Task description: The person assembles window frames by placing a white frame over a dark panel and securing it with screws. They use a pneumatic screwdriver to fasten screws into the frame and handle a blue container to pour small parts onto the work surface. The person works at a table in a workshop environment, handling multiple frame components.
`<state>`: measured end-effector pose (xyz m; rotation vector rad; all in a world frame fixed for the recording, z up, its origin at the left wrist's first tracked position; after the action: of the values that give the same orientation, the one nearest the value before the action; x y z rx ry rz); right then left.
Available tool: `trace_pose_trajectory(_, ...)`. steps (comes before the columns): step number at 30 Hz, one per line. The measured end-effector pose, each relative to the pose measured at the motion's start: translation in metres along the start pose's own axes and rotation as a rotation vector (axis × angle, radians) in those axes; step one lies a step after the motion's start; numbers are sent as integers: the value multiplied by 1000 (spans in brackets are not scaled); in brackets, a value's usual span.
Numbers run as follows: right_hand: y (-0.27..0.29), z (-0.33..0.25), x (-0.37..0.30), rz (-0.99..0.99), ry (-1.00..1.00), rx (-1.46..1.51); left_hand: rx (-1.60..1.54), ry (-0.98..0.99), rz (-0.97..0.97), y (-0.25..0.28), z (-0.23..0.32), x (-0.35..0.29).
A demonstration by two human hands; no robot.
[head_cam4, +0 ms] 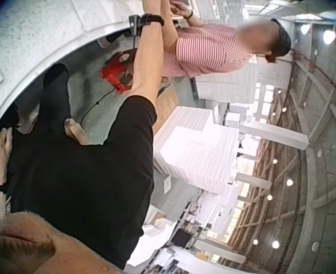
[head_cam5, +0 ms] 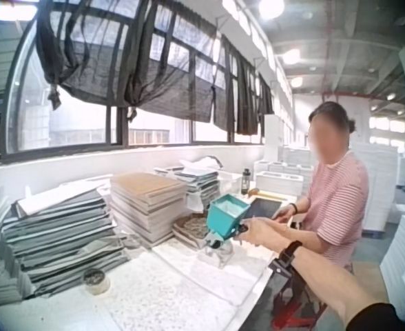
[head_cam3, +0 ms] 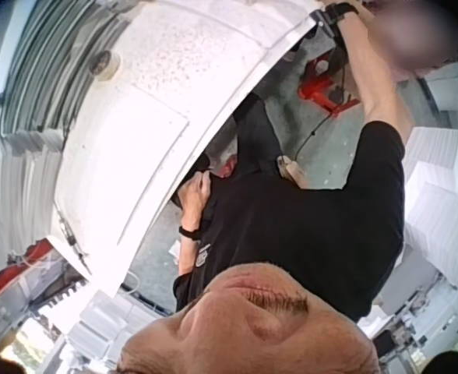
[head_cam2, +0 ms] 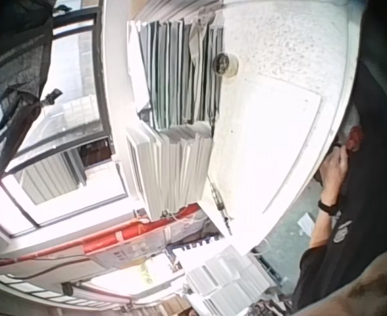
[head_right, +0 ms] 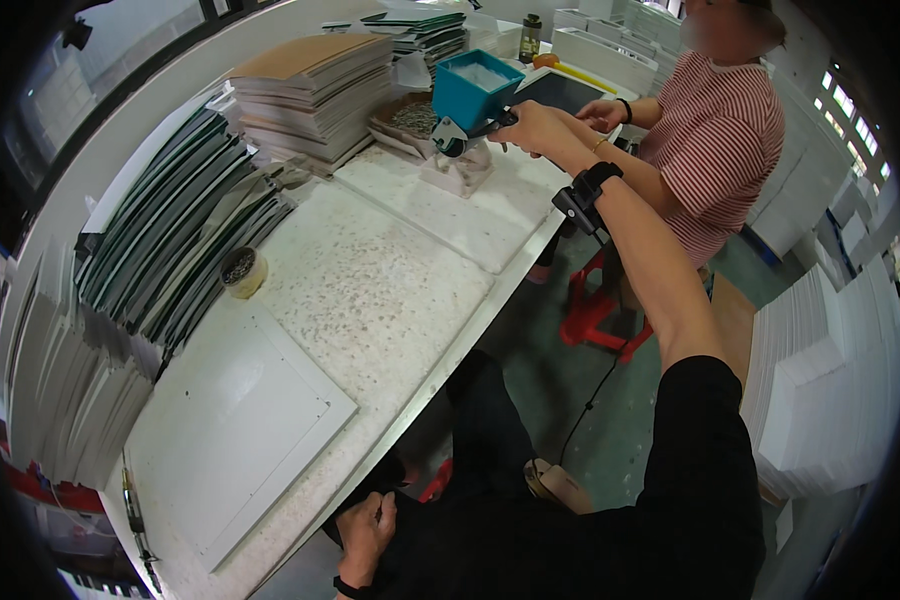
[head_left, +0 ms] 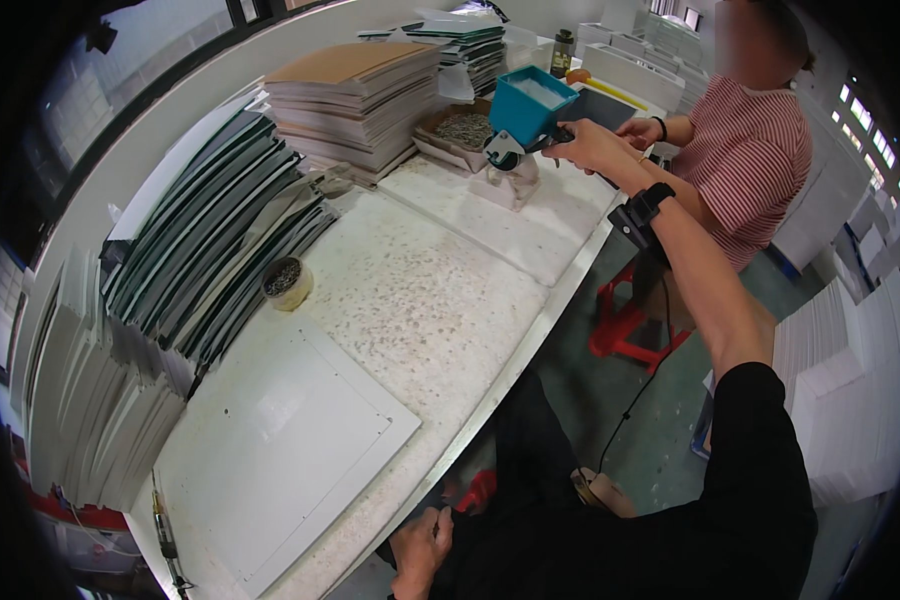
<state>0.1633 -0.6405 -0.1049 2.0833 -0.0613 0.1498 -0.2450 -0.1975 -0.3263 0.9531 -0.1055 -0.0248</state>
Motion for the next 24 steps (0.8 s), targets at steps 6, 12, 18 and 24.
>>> trace_pose_trajectory(6,-11,-13,-1,-44,7,-13,1,-2,23,6,-6,-2)
trace_pose_trajectory(12,-18,25,9,-32,39,-106,-12,-31,-36,-5,2,6)
trace_pose_trajectory(18,-32,5,23,51,286,-410,197,509,-647,-22,-9,-5)
trace_pose_trajectory(24,-1,-54,-70,611,554,-425,-60,25,-74,2,6,2)
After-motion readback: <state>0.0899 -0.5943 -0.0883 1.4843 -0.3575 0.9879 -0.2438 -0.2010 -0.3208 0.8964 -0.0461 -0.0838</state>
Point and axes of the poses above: each hand's wrist, its own x-axis towards the middle knuckle, its own y-axis out of the back of the hand, z = x × y, the point moved 8 cm from there along x, towards the middle knuckle, and after that the axes turned 6 degrees about y, right-handed, at the moved point
